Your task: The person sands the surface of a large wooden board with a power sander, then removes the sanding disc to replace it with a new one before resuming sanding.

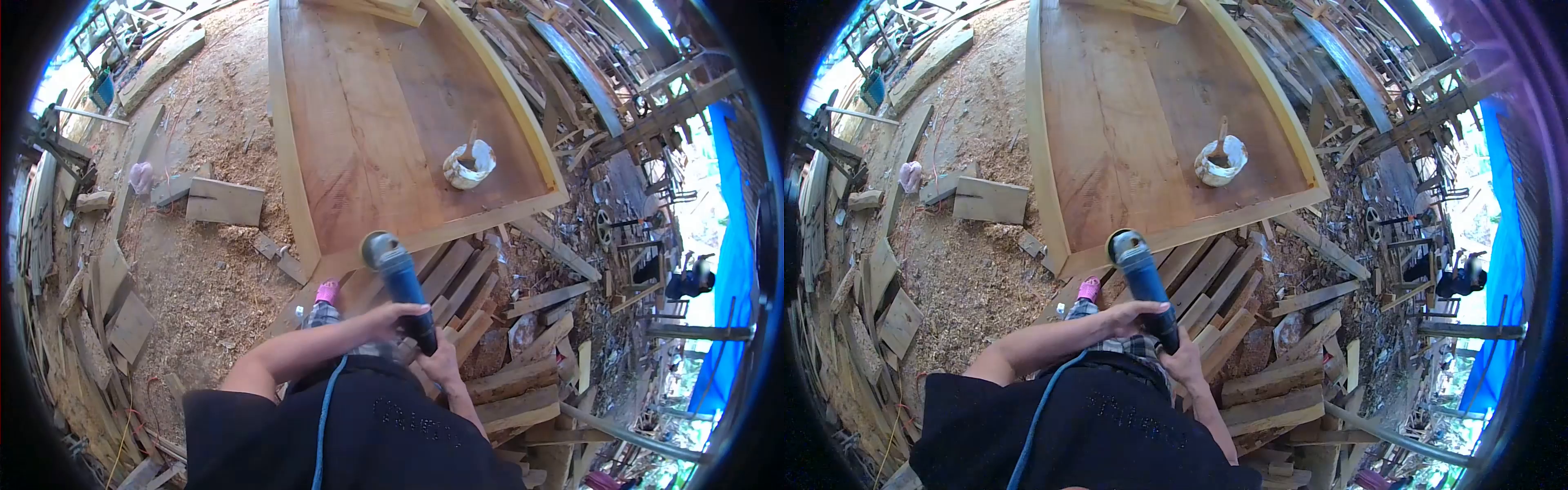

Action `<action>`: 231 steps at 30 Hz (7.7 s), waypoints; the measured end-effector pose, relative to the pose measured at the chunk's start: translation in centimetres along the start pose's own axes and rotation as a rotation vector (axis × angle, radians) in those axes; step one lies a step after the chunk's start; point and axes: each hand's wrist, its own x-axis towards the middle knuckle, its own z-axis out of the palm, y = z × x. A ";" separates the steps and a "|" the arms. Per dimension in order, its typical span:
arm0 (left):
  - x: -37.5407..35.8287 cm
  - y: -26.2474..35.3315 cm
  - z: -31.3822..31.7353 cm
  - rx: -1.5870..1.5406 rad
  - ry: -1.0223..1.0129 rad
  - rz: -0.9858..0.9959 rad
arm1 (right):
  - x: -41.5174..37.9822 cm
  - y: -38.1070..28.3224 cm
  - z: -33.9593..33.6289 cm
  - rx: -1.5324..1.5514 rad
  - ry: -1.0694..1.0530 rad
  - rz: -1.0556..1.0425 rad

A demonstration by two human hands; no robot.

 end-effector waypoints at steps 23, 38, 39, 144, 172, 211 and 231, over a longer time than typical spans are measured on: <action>9.5 1.0 9.4 -0.048 0.071 0.024 | 3.4 4.4 -11.1 0.008 0.055 0.024; 20.3 7.6 16.6 0.123 -0.056 -0.183 | 9.1 7.6 -18.0 0.183 0.297 0.147; 19.9 8.0 17.2 0.093 -0.023 -0.212 | 9.2 7.9 -17.7 0.167 0.295 0.162; 49.9 10.7 39.7 -0.016 0.282 0.064 | 24.1 20.3 -61.9 -0.189 -0.200 0.080; 65.0 15.5 46.9 -0.481 0.333 0.792 | 53.2 18.0 -77.2 -0.539 -0.868 -0.720; 73.8 41.9 45.6 -1.047 0.319 1.611 | 79.1 -2.3 -75.4 -0.845 -1.216 -0.961; 76.7 53.2 40.9 -1.091 0.411 1.846 | 90.1 -8.7 -72.4 -0.859 -1.315 -1.044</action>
